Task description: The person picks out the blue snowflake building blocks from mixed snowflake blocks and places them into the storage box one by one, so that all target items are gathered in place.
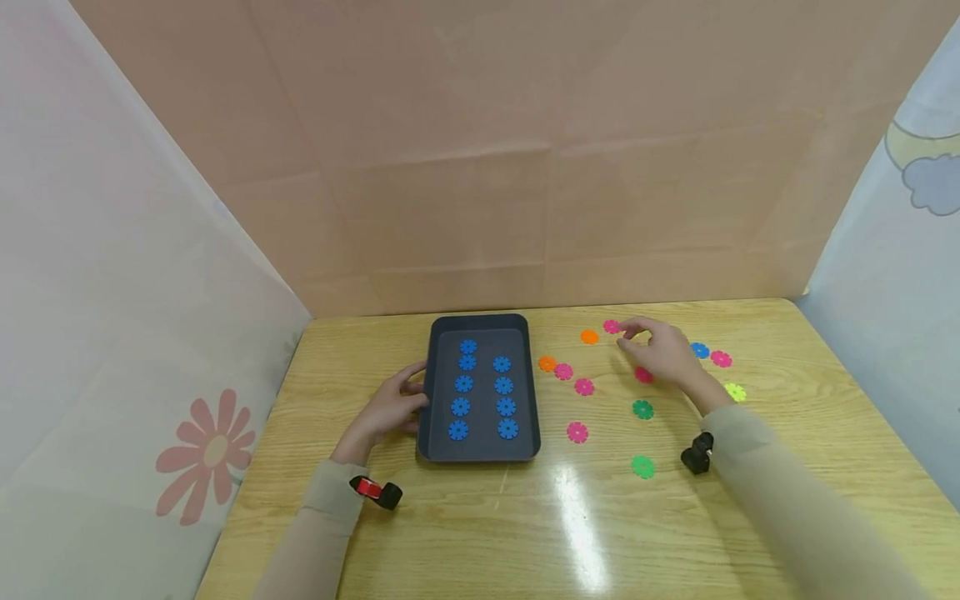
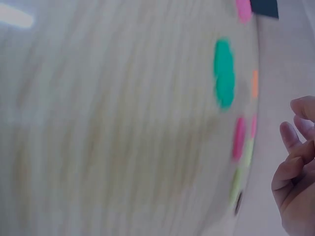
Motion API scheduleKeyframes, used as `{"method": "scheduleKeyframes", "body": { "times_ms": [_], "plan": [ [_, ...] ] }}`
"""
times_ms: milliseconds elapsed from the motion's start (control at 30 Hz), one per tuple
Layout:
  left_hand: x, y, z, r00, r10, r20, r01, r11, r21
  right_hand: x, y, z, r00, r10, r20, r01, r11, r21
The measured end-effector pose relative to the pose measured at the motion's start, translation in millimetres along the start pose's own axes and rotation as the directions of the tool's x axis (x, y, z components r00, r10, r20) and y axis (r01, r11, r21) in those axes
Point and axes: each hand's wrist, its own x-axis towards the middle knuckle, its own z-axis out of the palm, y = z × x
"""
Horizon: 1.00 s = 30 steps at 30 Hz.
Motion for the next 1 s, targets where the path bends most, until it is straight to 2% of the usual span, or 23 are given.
{"method": "scheduleKeyframes", "body": {
  "times_ms": [267, 533, 800, 1000],
  "plan": [
    [-1.5, -0.7, 0.2, 1.0, 0.005, 0.004, -0.005, 1.0, 0.002, -15.8, 41.7, -25.2, 0.998, 0.064, -0.028, -0.065, 0.997, -0.036],
    [-0.5, -0.4, 0.1, 1.0, 0.001, 0.006, -0.001, 1.0, 0.001, -29.8, 66.4, -43.9, 0.985, 0.169, -0.046, -0.172, 0.983, -0.062],
    [-0.5, 1.2, 0.1, 1.0, -0.003, 0.003, 0.003, 1.0, 0.008, -40.9, 78.6, -57.0, 0.967, 0.249, -0.049, -0.252, 0.964, -0.08],
    [-0.8, 0.5, -0.7, 1.0, -0.006, 0.004, 0.006, 1.0, 0.007, -44.2, 77.3, -64.0, 0.959, 0.282, -0.008, -0.281, 0.953, -0.117]
  ]
}}
